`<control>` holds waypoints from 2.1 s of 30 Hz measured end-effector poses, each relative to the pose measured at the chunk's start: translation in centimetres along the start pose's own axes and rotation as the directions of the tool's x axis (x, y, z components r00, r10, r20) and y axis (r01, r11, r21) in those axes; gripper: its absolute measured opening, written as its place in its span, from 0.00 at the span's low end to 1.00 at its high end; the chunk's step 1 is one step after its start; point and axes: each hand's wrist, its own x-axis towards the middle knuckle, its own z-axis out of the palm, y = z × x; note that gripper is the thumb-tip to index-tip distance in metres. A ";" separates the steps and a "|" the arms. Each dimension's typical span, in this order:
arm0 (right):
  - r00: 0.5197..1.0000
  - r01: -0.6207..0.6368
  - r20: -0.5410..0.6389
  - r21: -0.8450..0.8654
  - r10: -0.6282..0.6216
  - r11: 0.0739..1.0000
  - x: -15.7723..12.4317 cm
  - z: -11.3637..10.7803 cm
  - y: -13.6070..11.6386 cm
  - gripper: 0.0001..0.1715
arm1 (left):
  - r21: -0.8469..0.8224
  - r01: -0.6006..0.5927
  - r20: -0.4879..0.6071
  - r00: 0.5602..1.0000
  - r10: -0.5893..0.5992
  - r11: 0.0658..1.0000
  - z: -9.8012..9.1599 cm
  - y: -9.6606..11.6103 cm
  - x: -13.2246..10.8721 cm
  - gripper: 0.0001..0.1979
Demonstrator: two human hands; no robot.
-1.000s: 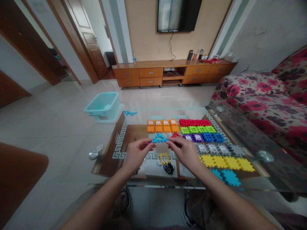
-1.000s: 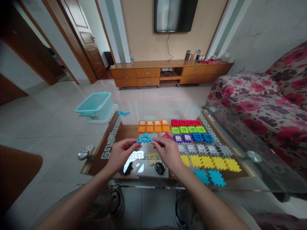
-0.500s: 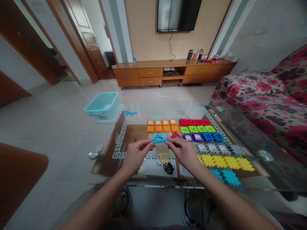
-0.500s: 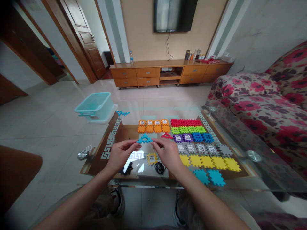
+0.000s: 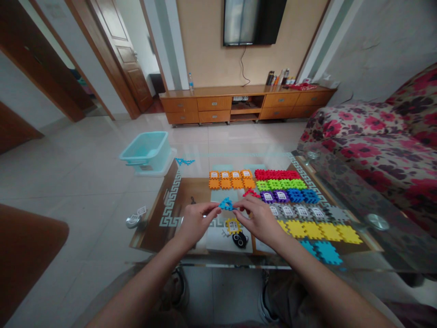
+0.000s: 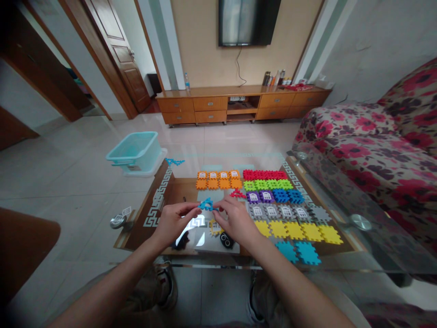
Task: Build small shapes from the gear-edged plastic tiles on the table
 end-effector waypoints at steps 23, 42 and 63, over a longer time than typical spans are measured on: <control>0.990 0.015 0.143 -0.004 -0.015 1.000 -0.3 0.3 -0.2 0.06 | 0.059 -0.131 0.039 0.991 0.128 0.990 0.7 0.0 -0.3 0.06; 0.993 0.002 0.121 0.012 -0.003 1.000 -0.2 0.5 -0.4 0.04 | 0.057 -0.157 0.069 0.986 0.153 0.986 1.0 0.1 -0.5 0.07; 0.945 0.011 0.320 -0.257 0.074 0.966 0.1 -2.2 3.0 0.05 | -0.061 -0.056 0.078 0.995 0.060 0.997 1.7 -0.7 -0.4 0.14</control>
